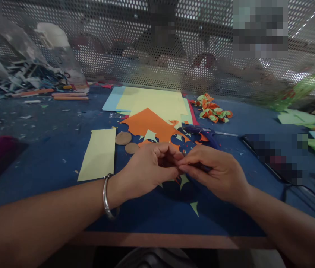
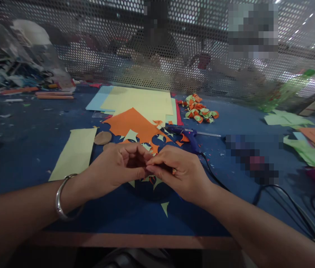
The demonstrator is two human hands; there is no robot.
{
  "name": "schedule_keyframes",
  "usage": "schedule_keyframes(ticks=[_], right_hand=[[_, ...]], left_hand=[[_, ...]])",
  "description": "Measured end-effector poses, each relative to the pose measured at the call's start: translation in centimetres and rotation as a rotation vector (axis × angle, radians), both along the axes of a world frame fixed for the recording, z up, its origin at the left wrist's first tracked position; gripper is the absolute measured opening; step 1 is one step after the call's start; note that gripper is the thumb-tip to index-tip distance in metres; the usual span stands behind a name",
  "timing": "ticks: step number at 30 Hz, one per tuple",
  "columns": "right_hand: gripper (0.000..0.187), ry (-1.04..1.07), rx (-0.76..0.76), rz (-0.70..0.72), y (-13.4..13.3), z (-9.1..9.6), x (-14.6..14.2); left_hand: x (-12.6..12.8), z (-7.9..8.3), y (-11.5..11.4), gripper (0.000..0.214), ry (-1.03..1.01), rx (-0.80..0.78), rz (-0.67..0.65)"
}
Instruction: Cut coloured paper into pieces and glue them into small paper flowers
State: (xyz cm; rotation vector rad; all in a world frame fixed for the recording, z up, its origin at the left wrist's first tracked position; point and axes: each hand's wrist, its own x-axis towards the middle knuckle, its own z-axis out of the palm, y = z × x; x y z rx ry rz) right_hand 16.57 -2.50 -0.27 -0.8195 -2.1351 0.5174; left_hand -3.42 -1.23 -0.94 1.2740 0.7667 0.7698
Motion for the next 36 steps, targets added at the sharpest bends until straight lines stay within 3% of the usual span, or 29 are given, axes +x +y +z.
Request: schedule_keyframes(ticks=[11, 22, 25, 32, 36], right_hand=[[0.005, -0.011, 0.009, 0.038, 0.31, -0.28, -0.07], [0.012, 0.01, 0.082, 0.034, 0.03, -0.05, -0.09], [0.015, 0.016, 0.087, -0.01, -0.12, 0.07, -0.11], [0.011, 0.036, -0.043, -0.316, -0.39, 0.45, 0.57], [0.014, 0.031, -0.179, -0.288, -0.06, 0.56, 0.68]], left_hand=[[0.08, 0.27, 0.04, 0.025, -0.049, -0.227, -0.039], [-0.11, 0.13, 0.15, 0.021, -0.047, -0.296, -0.007], [-0.14, 0.1, 0.15, 0.015, -0.026, -0.247, -0.005], [-0.39, -0.21, 0.15, 0.014, 0.028, 0.075, 0.087], [-0.5, -0.24, -0.08, 0.017, 0.039, 0.122, 0.082]])
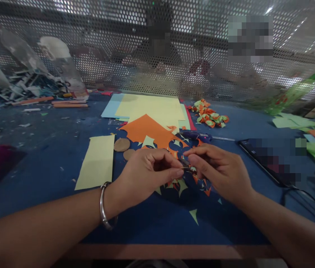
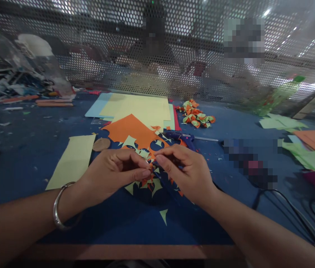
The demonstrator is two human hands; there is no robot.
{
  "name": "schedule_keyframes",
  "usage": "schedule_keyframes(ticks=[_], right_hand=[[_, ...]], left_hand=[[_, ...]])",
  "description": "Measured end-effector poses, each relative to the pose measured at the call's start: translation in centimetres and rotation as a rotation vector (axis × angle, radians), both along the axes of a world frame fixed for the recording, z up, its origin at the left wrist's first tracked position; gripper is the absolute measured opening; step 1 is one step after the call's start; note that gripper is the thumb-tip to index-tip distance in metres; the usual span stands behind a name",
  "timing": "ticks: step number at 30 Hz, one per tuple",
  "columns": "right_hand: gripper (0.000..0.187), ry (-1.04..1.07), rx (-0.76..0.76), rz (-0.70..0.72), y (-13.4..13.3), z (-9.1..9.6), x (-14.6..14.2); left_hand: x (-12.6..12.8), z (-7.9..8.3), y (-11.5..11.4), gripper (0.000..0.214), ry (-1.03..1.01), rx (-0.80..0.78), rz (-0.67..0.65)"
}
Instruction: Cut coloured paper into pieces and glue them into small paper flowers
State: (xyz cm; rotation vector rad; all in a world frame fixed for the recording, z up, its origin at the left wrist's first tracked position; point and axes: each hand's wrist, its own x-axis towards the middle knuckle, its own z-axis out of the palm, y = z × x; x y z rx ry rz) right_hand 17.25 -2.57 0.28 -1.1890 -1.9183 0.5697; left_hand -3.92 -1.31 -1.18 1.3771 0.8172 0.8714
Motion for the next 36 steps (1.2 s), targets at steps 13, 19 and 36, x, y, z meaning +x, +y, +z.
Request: schedule_keyframes(ticks=[13, 19, 36], right_hand=[[0.026, 0.209, -0.449, 0.178, 0.48, 0.17, -0.52], [0.025, 0.191, -0.369, 0.147, 0.52, 0.1, -0.41], [0.022, 0.209, -0.395, 0.126, 0.51, 0.02, -0.52]], left_hand=[[0.08, 0.23, -0.56, 0.01, 0.065, -0.022, -0.079], [0.07, 0.29, -0.12, 0.015, 0.024, -0.1, -0.094], [0.18, 0.15, 0.27, 0.038, -0.054, -0.234, -0.01]])
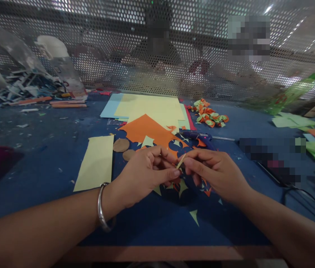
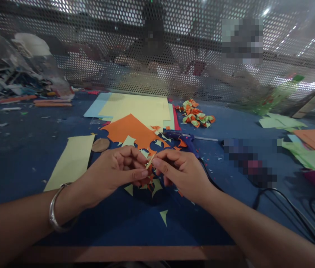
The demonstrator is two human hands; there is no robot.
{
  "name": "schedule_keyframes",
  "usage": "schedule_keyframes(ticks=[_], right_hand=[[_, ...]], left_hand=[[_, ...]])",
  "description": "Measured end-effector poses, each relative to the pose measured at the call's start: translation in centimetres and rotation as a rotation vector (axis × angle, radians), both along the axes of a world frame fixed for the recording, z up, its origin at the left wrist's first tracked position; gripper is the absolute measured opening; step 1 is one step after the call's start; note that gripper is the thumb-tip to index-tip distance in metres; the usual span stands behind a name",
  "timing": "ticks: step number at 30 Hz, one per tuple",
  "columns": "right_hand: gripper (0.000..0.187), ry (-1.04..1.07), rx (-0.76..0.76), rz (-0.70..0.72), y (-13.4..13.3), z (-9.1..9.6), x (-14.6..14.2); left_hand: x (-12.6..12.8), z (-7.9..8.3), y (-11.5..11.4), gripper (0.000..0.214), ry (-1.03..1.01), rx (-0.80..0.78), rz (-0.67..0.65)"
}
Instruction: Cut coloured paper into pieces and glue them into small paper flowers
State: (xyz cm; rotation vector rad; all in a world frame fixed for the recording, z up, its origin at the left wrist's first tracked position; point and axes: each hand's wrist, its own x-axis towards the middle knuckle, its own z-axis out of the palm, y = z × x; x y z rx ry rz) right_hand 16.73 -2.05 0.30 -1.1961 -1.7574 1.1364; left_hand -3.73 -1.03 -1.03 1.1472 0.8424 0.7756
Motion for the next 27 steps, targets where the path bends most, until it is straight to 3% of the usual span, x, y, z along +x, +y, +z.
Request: schedule_keyframes(ticks=[27], right_hand=[[0.023, -0.04, -0.04, -0.012, -0.23, 0.24, -0.08]], left_hand=[[0.03, -0.5, 0.08, 0.025, -0.046, -0.004, -0.014]])
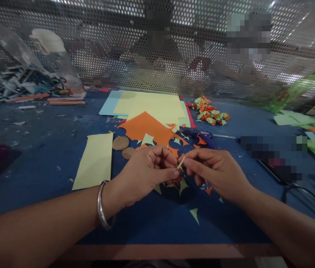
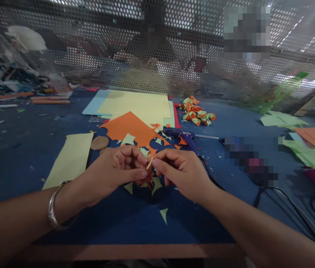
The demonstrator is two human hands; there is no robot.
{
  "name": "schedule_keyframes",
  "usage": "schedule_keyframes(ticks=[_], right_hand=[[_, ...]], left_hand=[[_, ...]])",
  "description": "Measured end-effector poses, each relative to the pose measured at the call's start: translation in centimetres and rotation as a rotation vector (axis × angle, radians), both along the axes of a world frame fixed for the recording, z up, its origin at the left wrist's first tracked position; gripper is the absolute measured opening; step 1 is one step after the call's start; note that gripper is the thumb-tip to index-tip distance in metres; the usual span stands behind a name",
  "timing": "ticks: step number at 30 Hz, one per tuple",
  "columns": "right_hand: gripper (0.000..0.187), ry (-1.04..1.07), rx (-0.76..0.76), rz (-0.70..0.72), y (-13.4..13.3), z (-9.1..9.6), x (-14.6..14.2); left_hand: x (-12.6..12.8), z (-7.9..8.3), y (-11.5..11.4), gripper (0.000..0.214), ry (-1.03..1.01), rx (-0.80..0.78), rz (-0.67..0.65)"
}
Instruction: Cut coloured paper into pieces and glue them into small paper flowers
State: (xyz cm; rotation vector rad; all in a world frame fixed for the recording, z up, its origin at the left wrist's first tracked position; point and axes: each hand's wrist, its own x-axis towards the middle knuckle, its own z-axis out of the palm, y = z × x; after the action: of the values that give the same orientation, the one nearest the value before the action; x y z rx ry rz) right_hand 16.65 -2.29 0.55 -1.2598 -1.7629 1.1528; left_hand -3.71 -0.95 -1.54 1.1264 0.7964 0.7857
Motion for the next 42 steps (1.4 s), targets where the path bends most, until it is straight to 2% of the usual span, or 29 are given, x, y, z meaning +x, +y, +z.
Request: schedule_keyframes(ticks=[16, 22, 31, 37, 42], right_hand=[[0.022, 0.009, -0.031, -0.009, 0.03, -0.03, 0.13], [0.023, -0.005, -0.013, 0.013, 0.02, -0.02, 0.08], [0.024, -0.028, -0.008, 0.035, 0.01, -0.25, 0.19], [0.038, -0.061, -0.018, -0.021, -0.04, -0.2, 0.31], [0.037, -0.041, -0.011, -0.011, -0.04, -0.14, 0.4]], left_hand=[[0.13, 0.27, -0.13, 0.038, 0.013, -0.051, -0.025], [0.29, 0.43, -0.14, 0.044, -0.002, -0.093, 0.011], [0.14, 0.14, -0.04, 0.042, 0.022, -0.073, -0.015], [0.23, 0.33, 0.01, 0.041, 0.028, -0.071, 0.012], [0.2, 0.25, 0.06, 0.037, 0.046, -0.025, 0.027]])
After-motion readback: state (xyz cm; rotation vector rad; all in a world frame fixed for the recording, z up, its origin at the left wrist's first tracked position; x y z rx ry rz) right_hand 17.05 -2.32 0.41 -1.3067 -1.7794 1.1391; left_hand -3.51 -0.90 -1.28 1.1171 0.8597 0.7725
